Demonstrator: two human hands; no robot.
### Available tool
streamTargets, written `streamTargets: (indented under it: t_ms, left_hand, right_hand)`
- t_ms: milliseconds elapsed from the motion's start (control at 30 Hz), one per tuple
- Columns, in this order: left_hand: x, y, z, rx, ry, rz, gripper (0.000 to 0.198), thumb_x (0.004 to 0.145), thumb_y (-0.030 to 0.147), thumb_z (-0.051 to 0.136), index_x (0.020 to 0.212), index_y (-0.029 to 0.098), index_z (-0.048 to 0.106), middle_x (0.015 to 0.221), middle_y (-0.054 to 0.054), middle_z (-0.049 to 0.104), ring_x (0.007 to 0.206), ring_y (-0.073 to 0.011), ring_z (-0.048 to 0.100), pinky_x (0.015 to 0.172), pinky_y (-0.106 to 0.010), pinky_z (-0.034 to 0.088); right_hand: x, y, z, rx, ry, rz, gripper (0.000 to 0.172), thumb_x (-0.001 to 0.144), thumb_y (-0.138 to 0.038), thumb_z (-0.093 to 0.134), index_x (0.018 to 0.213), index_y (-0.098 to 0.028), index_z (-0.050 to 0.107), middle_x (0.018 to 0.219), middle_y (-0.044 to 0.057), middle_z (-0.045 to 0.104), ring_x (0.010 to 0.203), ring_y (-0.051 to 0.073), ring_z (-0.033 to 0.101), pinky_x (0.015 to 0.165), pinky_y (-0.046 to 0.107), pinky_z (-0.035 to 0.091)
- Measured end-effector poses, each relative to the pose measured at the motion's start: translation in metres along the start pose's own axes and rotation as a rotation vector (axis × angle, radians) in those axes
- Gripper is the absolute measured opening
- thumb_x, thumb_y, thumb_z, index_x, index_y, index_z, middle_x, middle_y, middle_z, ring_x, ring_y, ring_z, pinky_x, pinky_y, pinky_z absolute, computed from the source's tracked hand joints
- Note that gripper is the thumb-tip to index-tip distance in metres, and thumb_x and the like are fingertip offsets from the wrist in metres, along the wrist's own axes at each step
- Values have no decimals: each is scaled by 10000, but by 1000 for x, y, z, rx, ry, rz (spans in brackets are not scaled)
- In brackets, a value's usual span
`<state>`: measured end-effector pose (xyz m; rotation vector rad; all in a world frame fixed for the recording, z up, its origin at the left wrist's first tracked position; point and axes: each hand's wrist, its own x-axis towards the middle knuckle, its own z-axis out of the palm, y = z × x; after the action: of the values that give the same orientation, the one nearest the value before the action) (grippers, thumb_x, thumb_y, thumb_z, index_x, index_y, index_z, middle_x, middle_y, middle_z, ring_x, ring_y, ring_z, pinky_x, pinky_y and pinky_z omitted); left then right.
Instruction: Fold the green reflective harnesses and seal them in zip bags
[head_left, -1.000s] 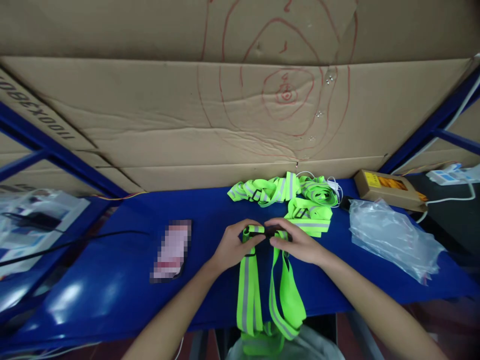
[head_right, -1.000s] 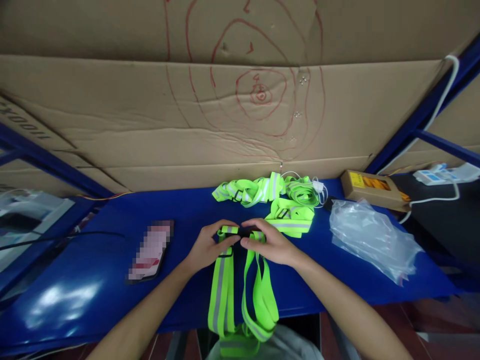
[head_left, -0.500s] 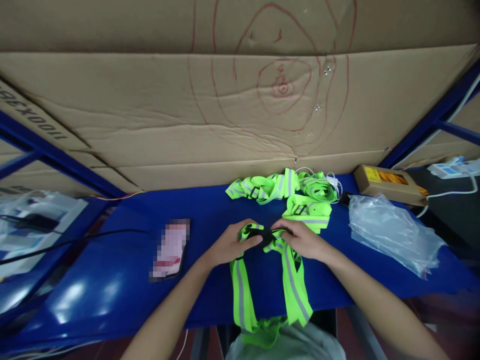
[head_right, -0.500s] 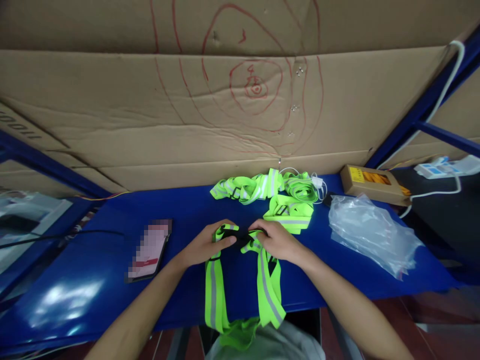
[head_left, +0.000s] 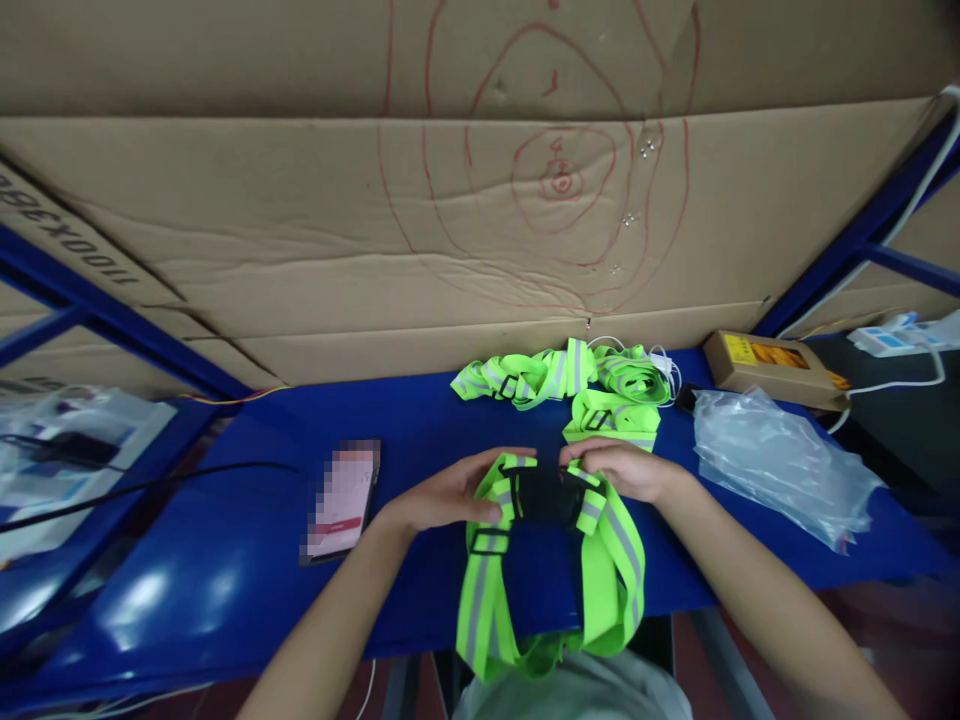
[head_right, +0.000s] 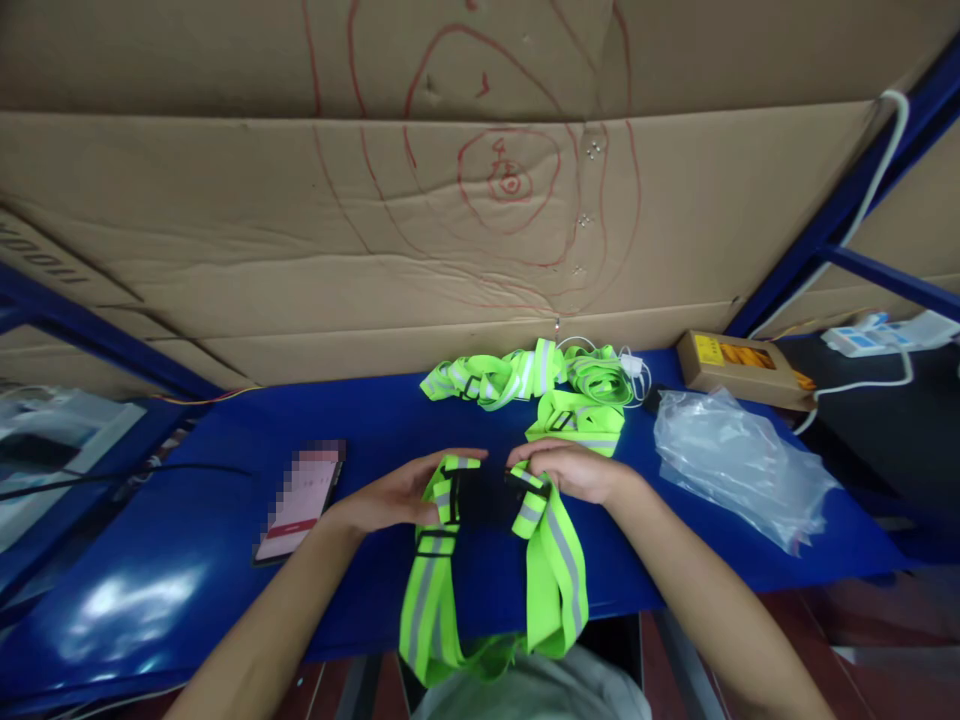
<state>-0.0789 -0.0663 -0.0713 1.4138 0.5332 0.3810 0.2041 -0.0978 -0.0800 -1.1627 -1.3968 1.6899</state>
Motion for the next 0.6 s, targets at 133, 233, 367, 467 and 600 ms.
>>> streamTargets:
  t_ms: [133,233,367,467,600]
  left_hand:
    - [-2,1,9,-21,34,71,1112,642,321,936,1572,358,327,1430,-109,607,1351,-305,571,1077,-429,491]
    - [2,-6,14,-41,151,51,1012,598,254,949,1485,300,464,1289,-92,694,1196,-285,671,979,-388,546]
    - [12,-16,16,-52,359,35,471,560,348,956,931,151,741,882,-52,764,813,-232,721,768,-324,575]
    - [13,-17,16,-214,392,75,394,635,441,915,803,143,718,701,-20,722,625,-181,673,643,-294,560]
    - [7,-16,13,-507,405,101,362,669,391,916,835,154,698,701,-18,740,596,-177,695,600,-268,562]
  right_hand:
    - [2,1,11,171,-114,134,261,636,-230,573,861,-179,696,767,18,703,670,159,653,650,264,521]
    - [6,5,18,240,-136,163,244,668,-244,580,882,-182,677,785,17,696,696,163,651,688,278,526]
    - [10,8,26,229,-104,121,271,729,-209,641,993,-194,697,940,7,720,883,170,654,824,274,496]
    - [10,9,28,144,-191,53,351,736,-175,756,1082,-191,704,1051,5,721,1023,193,627,919,299,464]
    - [9,10,24,167,-340,28,369,842,-269,768,1183,-159,681,1053,41,721,981,189,645,909,329,488]
